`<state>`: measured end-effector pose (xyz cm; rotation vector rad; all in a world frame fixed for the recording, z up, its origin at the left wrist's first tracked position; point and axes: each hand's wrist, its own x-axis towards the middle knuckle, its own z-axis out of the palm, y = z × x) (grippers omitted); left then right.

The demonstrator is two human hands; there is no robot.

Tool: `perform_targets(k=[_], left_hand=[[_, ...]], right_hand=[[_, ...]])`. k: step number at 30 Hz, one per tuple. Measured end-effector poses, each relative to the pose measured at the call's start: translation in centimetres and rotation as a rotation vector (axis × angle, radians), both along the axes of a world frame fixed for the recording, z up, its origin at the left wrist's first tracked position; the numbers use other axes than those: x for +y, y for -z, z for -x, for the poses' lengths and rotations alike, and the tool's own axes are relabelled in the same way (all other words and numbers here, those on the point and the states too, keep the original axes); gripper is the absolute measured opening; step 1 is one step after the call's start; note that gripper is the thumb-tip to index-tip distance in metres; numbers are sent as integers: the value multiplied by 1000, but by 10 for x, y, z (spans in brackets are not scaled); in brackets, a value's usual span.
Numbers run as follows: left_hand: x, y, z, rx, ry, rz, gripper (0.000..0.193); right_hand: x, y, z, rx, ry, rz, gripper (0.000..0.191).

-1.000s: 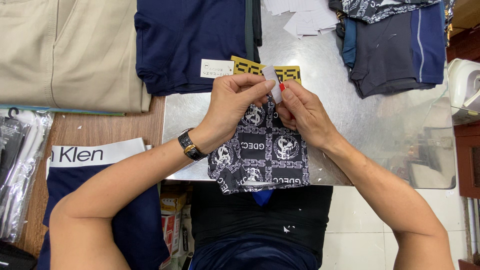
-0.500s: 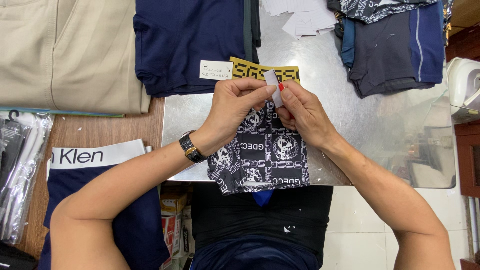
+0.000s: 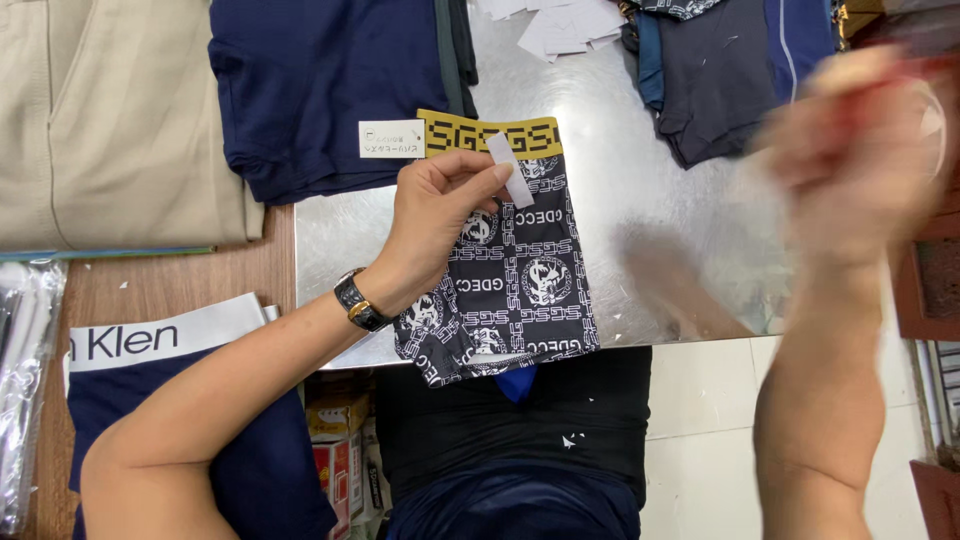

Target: The person uses red-handled pliers to cut small white paper labels into narrow strips. They handle folded navy blue and patterned black-and-white garments, placing the cut strips onto the waistbands. The person works at a metal table with stacks of clothing and paper scraps visible.

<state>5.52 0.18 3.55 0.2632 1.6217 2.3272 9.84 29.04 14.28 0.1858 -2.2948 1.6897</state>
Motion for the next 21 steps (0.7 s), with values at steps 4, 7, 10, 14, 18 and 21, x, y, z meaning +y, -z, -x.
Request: perform_targets(k=[4,7,10,14,18,21], left_hand=[[-2,1,-1,14,3,-18,12],[-3,1,12,72,-36,-7,13],[-3,5,7,43,-23,-8,15],[-5,4,11,20,-60,-43,17],[-9,-1,15,32,-94,-81,20],[-13,-4,18,65,-123,-88,21]], right_hand=[[57,11,-18,-41,440,-699,35],[77,4,-18,13,328,-458,35],[53,21,-15,21,-69,91,36],[4,69,4,-194,-433,98,41],[-47,93,32,-342,-543,-68,46],[-78,79,43,-349,-563,-123,47]])
